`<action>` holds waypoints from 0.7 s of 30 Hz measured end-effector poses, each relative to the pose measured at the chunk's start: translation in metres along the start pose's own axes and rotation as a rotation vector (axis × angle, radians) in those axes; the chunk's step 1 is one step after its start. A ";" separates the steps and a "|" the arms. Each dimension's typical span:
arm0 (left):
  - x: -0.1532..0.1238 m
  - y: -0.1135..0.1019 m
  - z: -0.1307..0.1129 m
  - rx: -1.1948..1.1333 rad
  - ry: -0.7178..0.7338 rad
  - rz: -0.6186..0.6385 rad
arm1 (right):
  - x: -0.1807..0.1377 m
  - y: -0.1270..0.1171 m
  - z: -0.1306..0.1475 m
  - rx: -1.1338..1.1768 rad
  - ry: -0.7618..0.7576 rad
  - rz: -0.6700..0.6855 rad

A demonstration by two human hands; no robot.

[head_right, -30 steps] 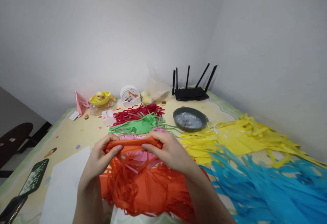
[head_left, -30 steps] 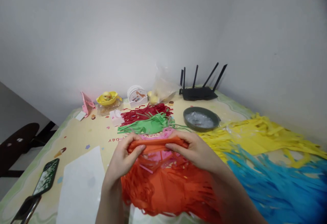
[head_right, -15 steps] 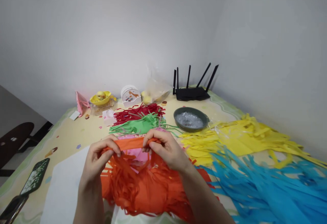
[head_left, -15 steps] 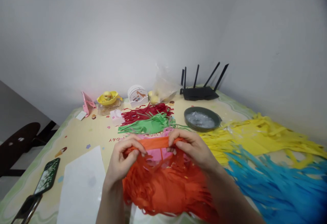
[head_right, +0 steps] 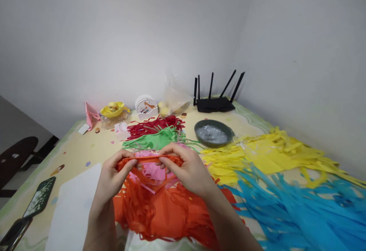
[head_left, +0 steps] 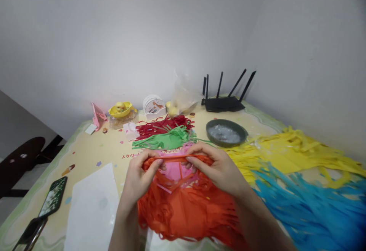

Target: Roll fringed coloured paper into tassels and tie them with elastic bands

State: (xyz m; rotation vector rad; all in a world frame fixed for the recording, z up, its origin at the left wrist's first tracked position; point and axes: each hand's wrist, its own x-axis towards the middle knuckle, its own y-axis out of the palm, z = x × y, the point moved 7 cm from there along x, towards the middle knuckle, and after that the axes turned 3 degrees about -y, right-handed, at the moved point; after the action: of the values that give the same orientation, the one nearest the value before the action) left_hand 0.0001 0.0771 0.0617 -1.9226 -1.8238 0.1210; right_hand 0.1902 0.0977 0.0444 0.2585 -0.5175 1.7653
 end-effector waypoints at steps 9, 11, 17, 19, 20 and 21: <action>0.000 0.005 0.009 -0.508 -0.057 0.063 | 0.005 0.004 0.001 0.349 -0.027 0.034; 0.000 0.005 0.010 -0.522 -0.049 0.055 | 0.006 0.005 0.000 0.351 -0.015 0.028; -0.001 0.006 0.003 -0.197 0.015 -0.001 | 0.003 0.002 0.003 0.117 -0.013 -0.021; -0.002 0.003 0.001 0.000 0.063 -0.078 | 0.000 -0.001 0.005 -0.064 -0.034 -0.051; -0.003 0.003 -0.001 0.090 0.097 -0.105 | -0.001 -0.003 0.006 -0.145 -0.042 -0.060; -0.003 0.003 -0.003 0.164 0.128 -0.122 | -0.002 -0.004 0.007 -0.212 -0.049 -0.065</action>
State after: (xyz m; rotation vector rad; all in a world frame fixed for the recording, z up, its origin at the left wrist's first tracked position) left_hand 0.0038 0.0732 0.0623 -1.6650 -1.7829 0.1016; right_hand 0.1938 0.0930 0.0507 0.1681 -0.7183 1.6294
